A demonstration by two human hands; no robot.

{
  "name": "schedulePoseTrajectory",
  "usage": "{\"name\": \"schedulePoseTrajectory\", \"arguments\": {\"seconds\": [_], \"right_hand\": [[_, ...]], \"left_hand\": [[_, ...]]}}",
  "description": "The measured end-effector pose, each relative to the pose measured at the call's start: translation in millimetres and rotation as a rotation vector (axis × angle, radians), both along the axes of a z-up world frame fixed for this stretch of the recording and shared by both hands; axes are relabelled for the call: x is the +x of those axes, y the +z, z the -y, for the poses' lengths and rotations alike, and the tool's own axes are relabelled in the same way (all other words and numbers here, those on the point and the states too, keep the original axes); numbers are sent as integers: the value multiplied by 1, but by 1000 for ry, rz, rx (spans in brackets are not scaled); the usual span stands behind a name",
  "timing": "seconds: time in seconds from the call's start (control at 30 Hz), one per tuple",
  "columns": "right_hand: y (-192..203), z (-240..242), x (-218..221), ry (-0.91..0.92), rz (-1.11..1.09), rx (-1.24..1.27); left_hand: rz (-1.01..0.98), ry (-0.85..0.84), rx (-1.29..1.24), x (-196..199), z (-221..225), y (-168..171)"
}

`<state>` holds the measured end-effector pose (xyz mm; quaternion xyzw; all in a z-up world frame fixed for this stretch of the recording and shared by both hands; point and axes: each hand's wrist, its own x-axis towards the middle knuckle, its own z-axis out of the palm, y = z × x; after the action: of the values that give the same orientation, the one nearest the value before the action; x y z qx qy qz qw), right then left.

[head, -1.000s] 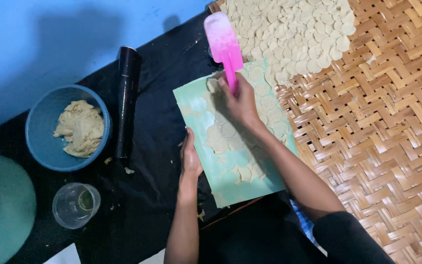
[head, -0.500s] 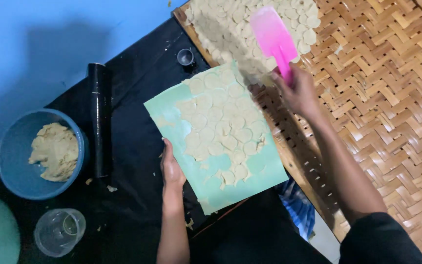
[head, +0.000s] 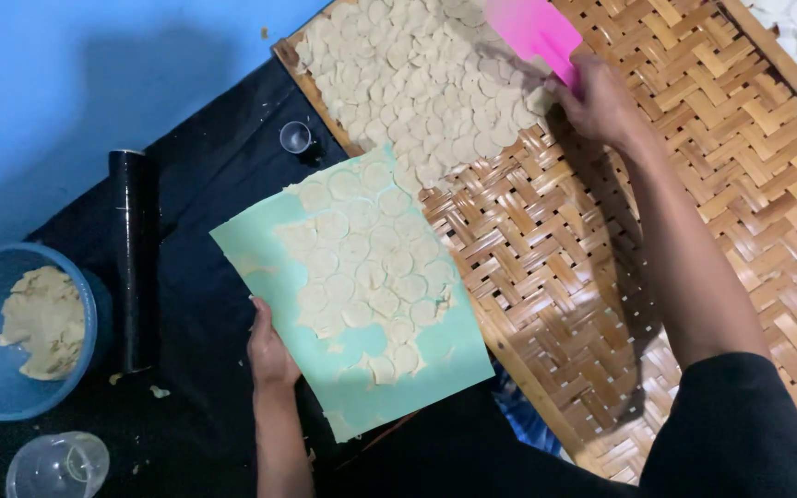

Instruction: Scraping small circular dough pieces from a sheet and placing them onto a woven drying mat.

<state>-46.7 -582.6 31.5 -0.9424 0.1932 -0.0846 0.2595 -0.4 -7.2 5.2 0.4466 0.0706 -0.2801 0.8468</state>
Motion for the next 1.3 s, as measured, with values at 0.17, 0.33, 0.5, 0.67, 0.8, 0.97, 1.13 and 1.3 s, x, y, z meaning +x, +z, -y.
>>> {"name": "schedulePoseTrajectory", "arguments": {"seconds": [0.17,0.33,0.5,0.67,0.8,0.97,1.13,1.3], "right_hand": [[-28,18,13,40,259,-242],[-35,11,15,-14,322,-255],[-14,-6,5,-87,360,-174],[25,-52,-18,-129,408,-251],[56,-121,-55,-149,265,75],[83,-230,-104,-201,179,107],[74,-319,-119,-269,158,168],[35,-365,-107,-223,186,130]], "left_hand": [[2,42,87,1,-2,-7],[19,24,112,3,1,-3],[-74,30,190,4,5,5],[21,-42,18,-2,10,17],[31,-1,29,2,4,3],[133,-92,-60,31,-1,-18],[232,-249,-203,53,10,1],[136,-323,-351,63,4,-22]]}}
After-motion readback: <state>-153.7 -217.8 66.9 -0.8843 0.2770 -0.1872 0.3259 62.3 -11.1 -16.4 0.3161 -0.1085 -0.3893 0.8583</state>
